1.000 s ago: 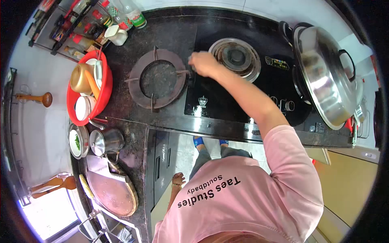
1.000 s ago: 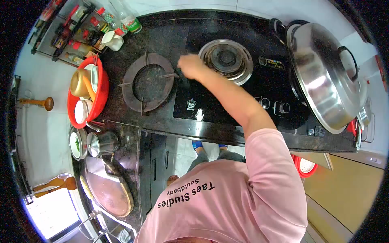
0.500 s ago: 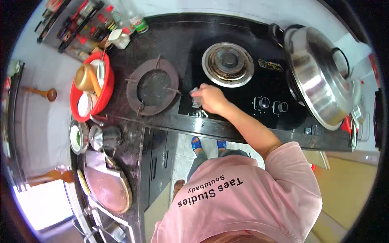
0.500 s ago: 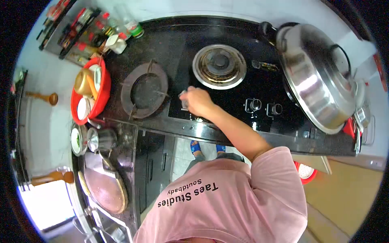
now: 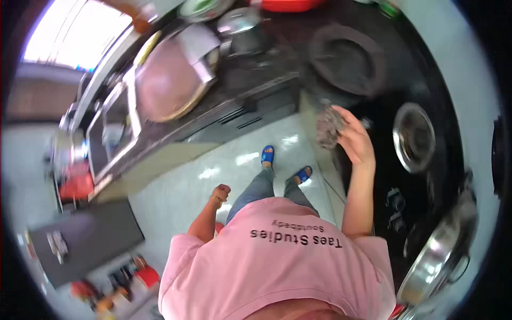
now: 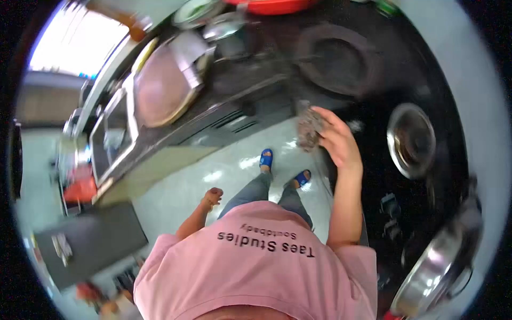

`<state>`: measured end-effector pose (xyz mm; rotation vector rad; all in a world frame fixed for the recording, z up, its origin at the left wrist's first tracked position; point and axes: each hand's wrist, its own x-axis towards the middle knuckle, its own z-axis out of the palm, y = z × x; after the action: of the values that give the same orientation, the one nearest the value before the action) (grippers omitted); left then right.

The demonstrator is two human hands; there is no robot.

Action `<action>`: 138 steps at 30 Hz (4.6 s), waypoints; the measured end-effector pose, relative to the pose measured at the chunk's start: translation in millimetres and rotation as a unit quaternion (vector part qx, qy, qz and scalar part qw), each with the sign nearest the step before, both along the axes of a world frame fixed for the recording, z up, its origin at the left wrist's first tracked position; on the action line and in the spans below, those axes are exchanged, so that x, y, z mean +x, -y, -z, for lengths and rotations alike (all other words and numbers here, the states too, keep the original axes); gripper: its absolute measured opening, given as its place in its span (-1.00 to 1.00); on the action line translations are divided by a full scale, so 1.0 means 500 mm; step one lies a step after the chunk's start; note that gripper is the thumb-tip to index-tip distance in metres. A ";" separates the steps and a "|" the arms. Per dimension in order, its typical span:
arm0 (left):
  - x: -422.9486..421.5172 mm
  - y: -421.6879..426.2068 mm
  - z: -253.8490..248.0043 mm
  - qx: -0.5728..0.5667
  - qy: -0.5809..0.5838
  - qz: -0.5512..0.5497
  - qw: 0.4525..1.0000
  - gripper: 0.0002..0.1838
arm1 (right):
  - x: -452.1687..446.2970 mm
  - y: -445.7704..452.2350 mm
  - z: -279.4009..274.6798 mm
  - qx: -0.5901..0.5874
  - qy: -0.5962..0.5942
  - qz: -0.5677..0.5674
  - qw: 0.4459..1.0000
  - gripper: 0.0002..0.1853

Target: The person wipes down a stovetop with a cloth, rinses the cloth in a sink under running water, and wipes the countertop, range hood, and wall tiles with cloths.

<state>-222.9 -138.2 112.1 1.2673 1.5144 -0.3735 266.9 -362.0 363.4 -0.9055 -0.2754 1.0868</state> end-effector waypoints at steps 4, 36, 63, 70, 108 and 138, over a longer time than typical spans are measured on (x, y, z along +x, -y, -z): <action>-0.099 0.027 0.019 0.146 -0.047 0.305 0.940 -0.88 | -0.080 -0.087 -0.004 0.003 0.025 -0.079 0.997 -0.48; -0.893 0.233 0.209 0.040 0.092 -0.693 0.714 -0.77 | -1.326 -1.561 -0.061 0.069 0.413 -0.247 0.874 -0.68; -1.395 -0.454 0.198 0.054 0.057 -0.497 0.864 -0.80 | -1.289 -1.893 -0.078 -0.074 0.758 -0.007 0.648 -0.77; -1.539 -0.682 0.228 0.020 0.095 -0.484 0.870 -0.82 | -1.477 -1.958 -0.065 -0.067 0.632 -0.126 0.762 -0.76; -1.649 -1.103 -0.218 -0.125 0.173 -0.161 0.964 -0.72 | -1.704 -2.086 0.009 -0.128 0.366 -0.065 0.919 -0.89; -0.949 -1.656 -0.455 0.495 0.354 -0.089 0.789 -0.54 | -1.647 -2.134 0.044 -0.127 0.009 -0.067 0.990 -0.77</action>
<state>-697.5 689.9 339.9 1.7319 1.1052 1.0811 -556.5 705.3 341.6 -1.1363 -0.2175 1.2584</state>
